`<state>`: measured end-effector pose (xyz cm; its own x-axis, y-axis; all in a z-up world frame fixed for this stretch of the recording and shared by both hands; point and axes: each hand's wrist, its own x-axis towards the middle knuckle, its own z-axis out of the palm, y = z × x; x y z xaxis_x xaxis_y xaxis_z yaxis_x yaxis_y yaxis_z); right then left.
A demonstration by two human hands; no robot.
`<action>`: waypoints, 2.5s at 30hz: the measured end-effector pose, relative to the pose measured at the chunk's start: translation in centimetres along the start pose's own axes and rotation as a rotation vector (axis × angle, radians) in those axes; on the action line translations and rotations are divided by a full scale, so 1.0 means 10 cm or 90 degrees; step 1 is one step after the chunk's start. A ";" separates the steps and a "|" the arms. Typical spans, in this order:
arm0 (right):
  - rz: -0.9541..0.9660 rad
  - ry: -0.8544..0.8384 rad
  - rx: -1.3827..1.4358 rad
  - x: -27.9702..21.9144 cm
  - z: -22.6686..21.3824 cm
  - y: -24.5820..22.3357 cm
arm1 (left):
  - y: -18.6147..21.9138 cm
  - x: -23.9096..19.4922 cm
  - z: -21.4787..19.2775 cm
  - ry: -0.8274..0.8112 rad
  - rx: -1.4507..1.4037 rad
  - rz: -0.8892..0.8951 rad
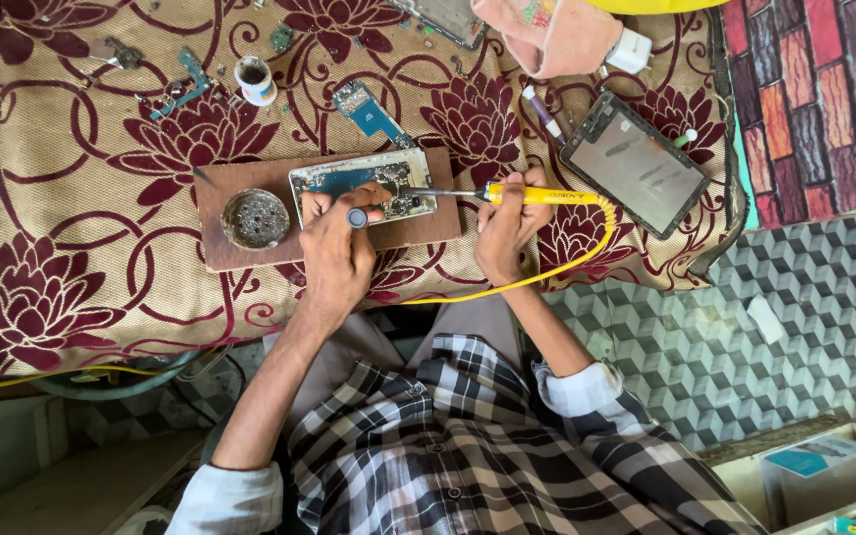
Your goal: The person uses a soldering iron and a desoldering pump to remove components from a circuit board. They repeatedly heat solder joints and use the pump to extract molten solder, working on a single board throughout the clip.
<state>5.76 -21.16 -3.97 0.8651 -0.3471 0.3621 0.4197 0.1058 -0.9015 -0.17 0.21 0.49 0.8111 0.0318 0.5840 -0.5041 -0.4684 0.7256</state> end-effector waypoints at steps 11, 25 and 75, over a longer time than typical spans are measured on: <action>-0.004 -0.056 0.051 0.01 0.02 -0.03 | 0.00 0.00 0.01 -0.030 -0.012 -0.016; 0.005 -0.027 0.040 0.00 -0.03 0.03 | -0.20 -0.07 0.12 0.082 0.013 0.113; -0.022 -0.076 0.025 -0.08 -0.07 0.00 | -0.08 -0.05 0.08 0.026 -0.008 0.001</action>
<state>4.84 -21.53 -4.47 0.8757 -0.2386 0.4197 0.4575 0.1327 -0.8792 0.08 -0.15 -0.66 0.7981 0.0670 0.5988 -0.5086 -0.4579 0.7291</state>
